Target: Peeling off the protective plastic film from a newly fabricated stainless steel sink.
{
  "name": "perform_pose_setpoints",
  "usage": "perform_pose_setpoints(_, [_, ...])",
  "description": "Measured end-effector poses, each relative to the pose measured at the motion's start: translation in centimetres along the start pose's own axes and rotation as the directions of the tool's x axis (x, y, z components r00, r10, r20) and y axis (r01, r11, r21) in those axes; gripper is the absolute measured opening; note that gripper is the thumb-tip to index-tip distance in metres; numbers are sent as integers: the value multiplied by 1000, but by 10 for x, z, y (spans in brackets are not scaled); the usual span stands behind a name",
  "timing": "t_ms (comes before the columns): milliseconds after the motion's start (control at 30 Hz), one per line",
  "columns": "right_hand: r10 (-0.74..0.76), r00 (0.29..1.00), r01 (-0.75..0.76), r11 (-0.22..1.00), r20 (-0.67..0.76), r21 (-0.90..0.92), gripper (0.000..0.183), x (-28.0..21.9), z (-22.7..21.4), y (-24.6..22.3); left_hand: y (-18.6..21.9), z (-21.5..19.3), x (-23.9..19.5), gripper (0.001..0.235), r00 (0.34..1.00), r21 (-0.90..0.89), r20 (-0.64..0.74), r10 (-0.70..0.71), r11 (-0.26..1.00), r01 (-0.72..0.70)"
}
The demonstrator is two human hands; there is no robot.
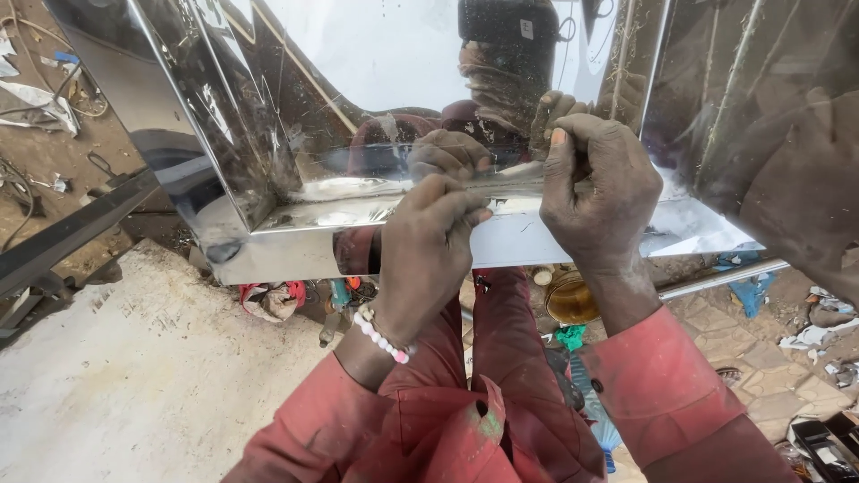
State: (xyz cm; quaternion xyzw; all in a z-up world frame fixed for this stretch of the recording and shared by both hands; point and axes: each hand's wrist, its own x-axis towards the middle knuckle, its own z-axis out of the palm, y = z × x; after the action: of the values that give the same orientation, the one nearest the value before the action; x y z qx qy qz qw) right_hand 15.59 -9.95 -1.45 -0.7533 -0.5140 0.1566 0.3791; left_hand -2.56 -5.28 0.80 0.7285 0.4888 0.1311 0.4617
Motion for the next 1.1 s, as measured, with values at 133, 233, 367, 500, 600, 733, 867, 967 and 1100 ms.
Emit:
perform_pose_setpoints(133, [-13, 1000, 13, 1000, 17, -18, 7, 3, -1, -3, -8, 5, -13, 9, 969, 88, -44, 244, 967, -239])
perform_pose_setpoints(233, [-20, 1000, 20, 1000, 23, -17, 7, 0, 0, -2, -2, 2, -19, 9, 945, 160, -67, 319, 939, -305])
perform_pose_setpoints(367, [-46, 997, 44, 999, 69, 24, 7, 3, -3, -2, 3, 0, -9, 7, 957, 131, -105, 271, 958, -256])
perform_pose_setpoints(500, [-160, 858, 121, 986, 488, 111, 19, 13, -15, -10, 1, -27, -4, 41, 994, 149, 24, 110, 982, -112])
perform_pose_setpoints(600, [-193, 696, 89, 979, 692, 184, 36, 18, -20, -7, -13, -42, -4, 41, 977, 250, 191, 92, 958, -139])
perform_pose_setpoints(733, [-82, 675, -41, 988, 733, 148, 21, 22, -15, -11, -8, -34, 1, 20, 989, 203, 110, 96, 972, -117])
perform_pose_setpoints(867, [-100, 754, -33, 981, 649, 189, 7, 14, -12, -16, -6, -25, -1, 5, 995, 135, 15, 98, 986, -99])
perform_pose_setpoints(967, [-143, 801, 57, 985, 582, 163, 5, 7, -7, -16, -8, -21, 1, 4, 992, 99, -27, 123, 988, -120])
perform_pose_setpoints(1100, [-129, 823, 46, 986, 553, 161, 2, 1, -8, -20, -8, -25, -4, 4, 980, 34, -3, 201, 979, -200])
